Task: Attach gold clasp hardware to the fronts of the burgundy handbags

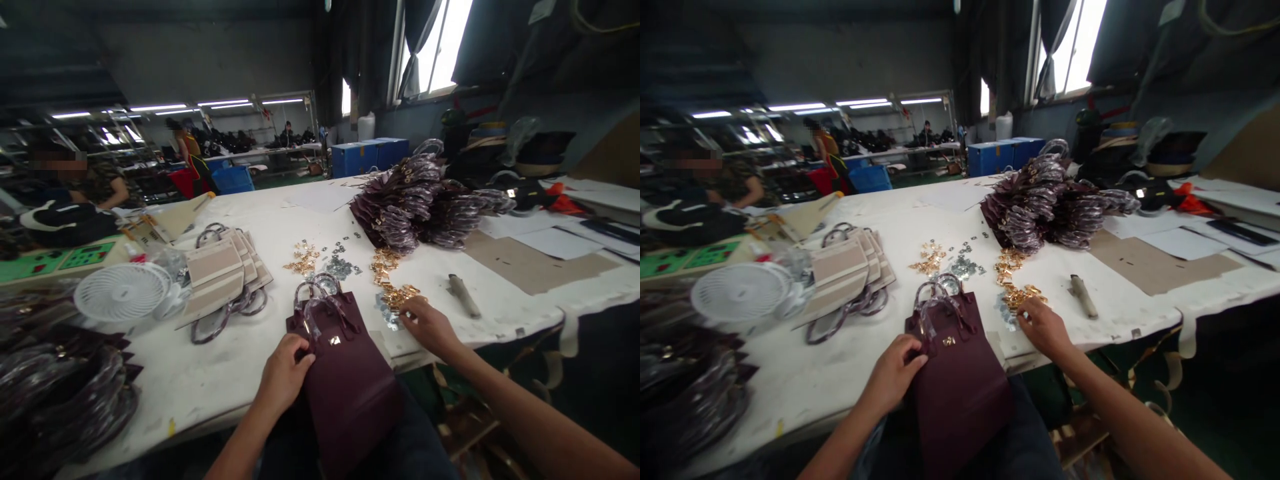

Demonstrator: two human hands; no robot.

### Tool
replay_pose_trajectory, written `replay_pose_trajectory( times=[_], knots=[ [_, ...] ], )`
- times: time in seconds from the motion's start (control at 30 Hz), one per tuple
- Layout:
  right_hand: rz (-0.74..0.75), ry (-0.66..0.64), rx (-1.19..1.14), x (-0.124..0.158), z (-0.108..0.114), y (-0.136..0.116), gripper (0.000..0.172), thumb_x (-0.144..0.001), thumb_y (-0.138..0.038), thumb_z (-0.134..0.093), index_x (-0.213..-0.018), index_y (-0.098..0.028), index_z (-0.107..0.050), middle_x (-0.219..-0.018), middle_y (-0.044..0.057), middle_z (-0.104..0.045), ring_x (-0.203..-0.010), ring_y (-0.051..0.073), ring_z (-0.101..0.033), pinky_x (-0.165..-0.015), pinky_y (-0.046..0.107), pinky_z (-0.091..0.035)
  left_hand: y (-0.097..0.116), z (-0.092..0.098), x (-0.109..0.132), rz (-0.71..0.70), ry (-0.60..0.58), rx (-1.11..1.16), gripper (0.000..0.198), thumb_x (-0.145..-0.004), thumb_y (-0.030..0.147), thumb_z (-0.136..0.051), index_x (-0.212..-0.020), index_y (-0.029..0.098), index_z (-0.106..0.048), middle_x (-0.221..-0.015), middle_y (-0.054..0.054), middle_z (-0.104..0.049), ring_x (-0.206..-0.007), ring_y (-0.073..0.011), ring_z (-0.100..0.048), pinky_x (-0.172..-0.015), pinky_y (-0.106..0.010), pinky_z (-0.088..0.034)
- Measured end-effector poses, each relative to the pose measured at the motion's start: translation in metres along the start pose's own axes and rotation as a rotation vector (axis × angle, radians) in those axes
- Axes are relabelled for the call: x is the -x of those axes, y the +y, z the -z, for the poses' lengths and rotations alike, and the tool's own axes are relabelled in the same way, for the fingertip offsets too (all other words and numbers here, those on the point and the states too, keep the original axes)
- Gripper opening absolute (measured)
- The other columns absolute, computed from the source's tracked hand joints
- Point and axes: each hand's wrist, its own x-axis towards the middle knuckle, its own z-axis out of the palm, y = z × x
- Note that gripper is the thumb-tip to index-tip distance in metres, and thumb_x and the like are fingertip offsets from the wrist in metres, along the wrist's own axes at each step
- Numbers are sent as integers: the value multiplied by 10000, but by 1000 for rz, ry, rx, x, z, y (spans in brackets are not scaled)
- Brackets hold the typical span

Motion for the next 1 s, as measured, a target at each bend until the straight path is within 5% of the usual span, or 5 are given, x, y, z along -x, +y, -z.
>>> replay_pose_trajectory(
  times=[0.2, 0.47, 0.67, 0.87, 1.0],
  knots=[
    [-161, -47, -449, 22, -2, -62, 231, -845, -478, -709, -853, -255, -769, -888, 37, -771, -807, 241, -693, -738, 343, -528, 2, -15, -2, -42, 177, 102, 113, -855, 206, -602, -960, 223, -640, -1101, -60, -628, -1068, -228, -605, -990, -376, -450],
    [-184, -164, -774, 50, -81, -169, 216, -808, -439, -783, -837, -235, -715, -876, 28, -751, -853, 248, -696, -811, 361, -537, -3, -30, 4, 110, 170, 122, 172, -766, 255, -741, -785, 211, -577, -858, 8, -564, -773, -167, -531, -723, -292, -409],
    [-97, -139, -727, 52, -91, -170, 210, -851, -424, -753, -965, -247, -752, -990, 37, -761, -947, 254, -703, -905, 381, -526, -6, -25, 13, 224, 232, 152, 107, -764, 193, -668, -796, 208, -566, -786, 21, -590, -717, -151, -536, -705, -293, -408],
    [-221, -143, -744, 55, -90, -169, 294, -824, -513, -780, -904, -233, -750, -941, 49, -776, -885, 268, -706, -840, 387, -542, 3, -31, 27, 505, 393, 745, 483, -711, 172, -654, -1181, 196, -544, -938, -17, -705, -712, -143, -648, -655, -270, -510],
    [-265, -151, -840, 56, -93, -168, 413, -823, -529, -784, -1091, -218, -740, -951, 61, -764, -839, 255, -708, -769, 372, -567, 12, -30, 38, 640, 398, 1194, 500, -655, 222, -782, -1123, 169, -616, -918, -44, -745, -771, -185, -712, -676, -304, -590]
  ],
)
